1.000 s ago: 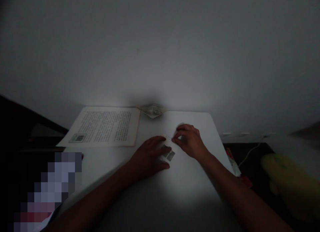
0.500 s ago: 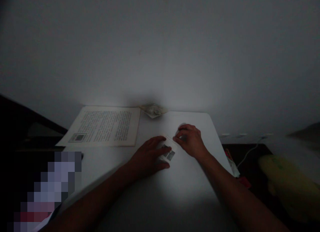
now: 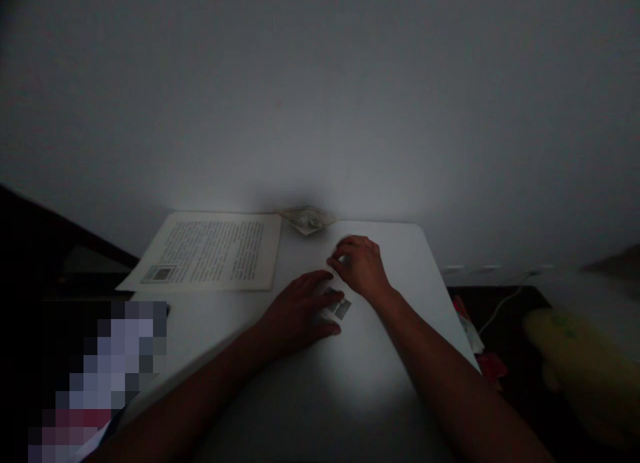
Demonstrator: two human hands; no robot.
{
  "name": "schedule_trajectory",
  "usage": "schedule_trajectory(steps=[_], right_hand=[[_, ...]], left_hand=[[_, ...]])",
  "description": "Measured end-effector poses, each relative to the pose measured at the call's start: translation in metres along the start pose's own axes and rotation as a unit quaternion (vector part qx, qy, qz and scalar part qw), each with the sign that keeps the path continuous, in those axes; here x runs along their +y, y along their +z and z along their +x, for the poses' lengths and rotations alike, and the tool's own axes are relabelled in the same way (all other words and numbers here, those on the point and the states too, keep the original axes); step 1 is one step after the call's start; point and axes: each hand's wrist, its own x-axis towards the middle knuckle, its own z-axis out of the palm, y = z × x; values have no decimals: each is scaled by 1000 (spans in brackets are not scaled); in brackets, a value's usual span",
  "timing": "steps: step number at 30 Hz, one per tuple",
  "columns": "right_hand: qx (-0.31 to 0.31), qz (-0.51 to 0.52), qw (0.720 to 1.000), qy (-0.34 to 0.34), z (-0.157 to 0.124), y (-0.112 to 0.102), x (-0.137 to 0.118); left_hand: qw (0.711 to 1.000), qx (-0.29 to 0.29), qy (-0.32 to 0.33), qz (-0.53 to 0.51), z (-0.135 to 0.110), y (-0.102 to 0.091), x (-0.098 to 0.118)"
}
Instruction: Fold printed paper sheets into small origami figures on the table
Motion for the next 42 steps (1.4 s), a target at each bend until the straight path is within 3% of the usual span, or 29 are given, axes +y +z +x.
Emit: schedule_trajectory(steps=[5, 11, 21, 30, 42], right_hand=[[0, -4, 1000, -5, -4, -2, 2], [-26, -26, 998, -42, -23, -20, 11], [2, -21, 997, -69, -59, -38, 23], [-2, -20, 996, -89, -69, -38, 11], [-9, -43, 998, -41, -81, -38, -7]], left_hand=[[1000, 12, -5, -4, -1, 2, -1], [1000, 23, -8, -15, -2, 4, -3], [999, 21, -12, -22, -3, 4, -2], [1000, 13, -15, -24, -1, 0, 1], [999, 28, -3, -23, -2, 4, -2]])
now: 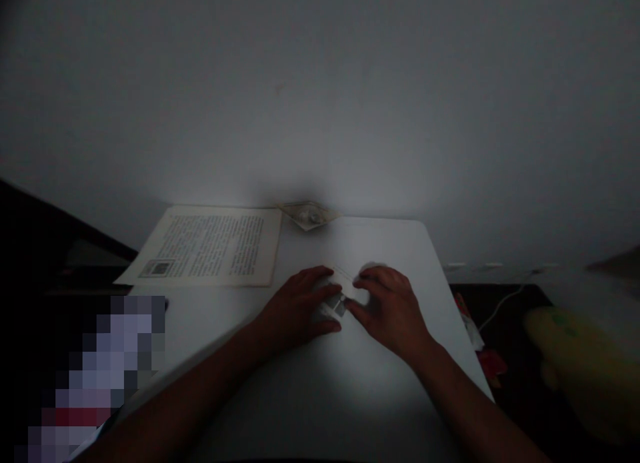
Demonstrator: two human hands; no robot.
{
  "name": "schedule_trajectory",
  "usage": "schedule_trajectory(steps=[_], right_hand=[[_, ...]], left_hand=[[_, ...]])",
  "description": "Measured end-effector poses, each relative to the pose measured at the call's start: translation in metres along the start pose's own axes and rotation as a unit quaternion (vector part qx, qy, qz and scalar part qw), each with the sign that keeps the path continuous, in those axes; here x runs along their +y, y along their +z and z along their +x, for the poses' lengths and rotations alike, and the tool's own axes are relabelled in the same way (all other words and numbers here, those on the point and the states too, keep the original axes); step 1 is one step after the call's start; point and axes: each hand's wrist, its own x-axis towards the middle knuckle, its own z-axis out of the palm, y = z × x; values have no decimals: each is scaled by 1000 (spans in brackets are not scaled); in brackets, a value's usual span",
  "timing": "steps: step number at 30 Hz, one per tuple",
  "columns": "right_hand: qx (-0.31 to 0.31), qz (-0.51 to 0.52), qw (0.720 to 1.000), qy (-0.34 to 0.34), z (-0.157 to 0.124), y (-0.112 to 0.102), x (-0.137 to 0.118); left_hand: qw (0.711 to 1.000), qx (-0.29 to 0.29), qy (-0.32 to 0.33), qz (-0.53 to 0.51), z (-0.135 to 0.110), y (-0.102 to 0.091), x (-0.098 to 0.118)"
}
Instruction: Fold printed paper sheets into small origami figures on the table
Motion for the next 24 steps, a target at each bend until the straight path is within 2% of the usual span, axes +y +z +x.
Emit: schedule_trajectory(steps=[9, 15, 20, 24], right_hand=[[-50, -7, 998, 28, -4, -4, -17], [-99, 73, 992, 24, 27, -11, -7], [-61, 79, 994, 34, 46, 3, -4], [-17, 46, 999, -15, 42, 16, -6]], left_hand=[[999, 13, -6, -31, 1, 2, -1], [995, 48, -8, -83, -2, -4, 1], [983, 129, -55, -121, 0, -8, 1], [985, 137, -71, -75, 2, -8, -3]])
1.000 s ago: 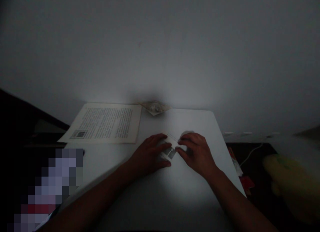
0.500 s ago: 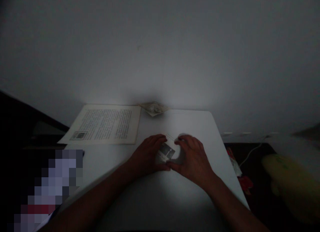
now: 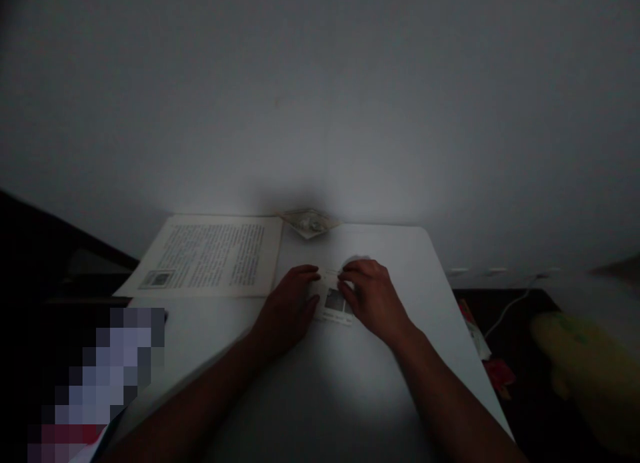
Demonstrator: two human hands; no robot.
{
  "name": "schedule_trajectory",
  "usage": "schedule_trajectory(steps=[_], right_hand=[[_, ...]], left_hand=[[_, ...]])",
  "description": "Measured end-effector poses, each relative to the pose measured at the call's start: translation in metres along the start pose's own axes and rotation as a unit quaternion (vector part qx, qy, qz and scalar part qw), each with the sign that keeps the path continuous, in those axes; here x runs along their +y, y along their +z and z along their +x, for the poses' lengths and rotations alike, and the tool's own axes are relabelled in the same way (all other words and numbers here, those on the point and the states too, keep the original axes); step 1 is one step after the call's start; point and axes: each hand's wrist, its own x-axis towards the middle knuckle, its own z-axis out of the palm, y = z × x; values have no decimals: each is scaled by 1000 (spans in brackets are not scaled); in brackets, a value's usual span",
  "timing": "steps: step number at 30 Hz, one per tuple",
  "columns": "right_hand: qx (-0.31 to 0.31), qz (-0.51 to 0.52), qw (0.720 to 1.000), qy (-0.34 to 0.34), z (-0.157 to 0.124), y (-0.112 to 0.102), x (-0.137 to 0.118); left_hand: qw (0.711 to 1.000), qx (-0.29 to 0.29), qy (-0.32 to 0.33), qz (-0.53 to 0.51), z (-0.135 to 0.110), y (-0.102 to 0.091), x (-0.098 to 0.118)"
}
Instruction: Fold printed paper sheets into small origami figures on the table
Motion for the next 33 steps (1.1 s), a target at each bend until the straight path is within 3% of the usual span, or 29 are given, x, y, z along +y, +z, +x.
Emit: schedule_trajectory(steps=[6, 10, 16, 24, 33], right_hand=[[-18, 31, 999, -36, -2, 3, -9], [-17, 15, 999, -24, 2, 7, -13], [-22, -23, 999, -2, 10, 12, -17], [-94, -115, 989, 28, 31, 18, -22], [-81, -114, 989, 47, 16, 14, -35]], left_hand=[[995, -32, 44, 86, 3, -1, -6], [995, -41, 29, 86, 6, -2, -5], [998, -2, 34, 54, 9, 2, -11], [999, 15, -32, -41, 10, 1, -13], [998, -19, -59, -11, 11, 3, -13]])
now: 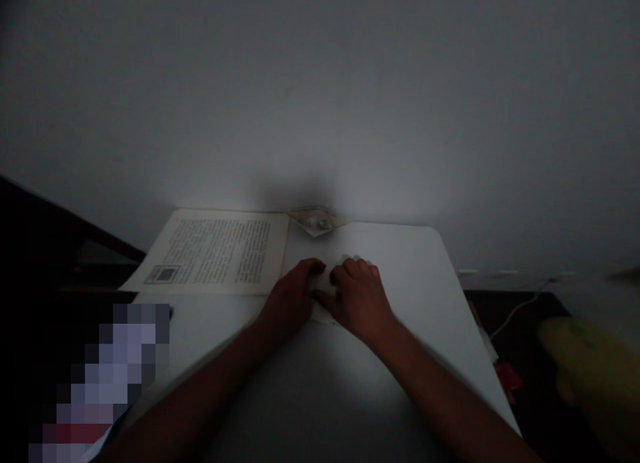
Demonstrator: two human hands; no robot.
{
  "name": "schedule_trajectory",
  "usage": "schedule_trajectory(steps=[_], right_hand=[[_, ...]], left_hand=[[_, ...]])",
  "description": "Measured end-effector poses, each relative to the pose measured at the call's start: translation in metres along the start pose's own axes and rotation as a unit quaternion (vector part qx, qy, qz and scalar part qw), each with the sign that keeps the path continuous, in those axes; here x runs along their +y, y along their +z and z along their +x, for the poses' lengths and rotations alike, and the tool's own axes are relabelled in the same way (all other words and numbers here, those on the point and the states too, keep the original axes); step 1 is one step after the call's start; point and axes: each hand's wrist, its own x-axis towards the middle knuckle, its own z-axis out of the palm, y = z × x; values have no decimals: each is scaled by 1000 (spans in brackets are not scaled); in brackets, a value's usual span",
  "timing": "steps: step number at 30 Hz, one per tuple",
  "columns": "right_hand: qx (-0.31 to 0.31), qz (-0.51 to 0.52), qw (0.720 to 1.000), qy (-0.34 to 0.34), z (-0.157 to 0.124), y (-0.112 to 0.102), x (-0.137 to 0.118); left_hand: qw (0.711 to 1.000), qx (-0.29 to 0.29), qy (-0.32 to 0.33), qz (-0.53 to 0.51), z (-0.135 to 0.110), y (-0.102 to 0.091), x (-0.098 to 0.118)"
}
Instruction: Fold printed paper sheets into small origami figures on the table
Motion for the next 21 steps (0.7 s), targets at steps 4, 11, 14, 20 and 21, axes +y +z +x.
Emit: schedule_trajectory(steps=[4, 11, 14, 20, 21], right_hand=[[8, 19, 1000, -9, -12, 0, -1], [2, 59, 996, -67, -27, 3, 7], [10, 67, 994, -84, -35, 2, 13], [12, 80, 989, -126, -56, -5, 38], [12, 85, 988, -131, -59, -6, 42]], left_hand=[[999, 4, 12, 52, 0, 1, 1], [979, -36, 111, 166, -1, 6, -2], [972, -52, 124, 193, -2, 4, -2], [966, -57, 126, 217, -2, 3, 0], [966, -55, 126, 218, -2, 3, 0]])
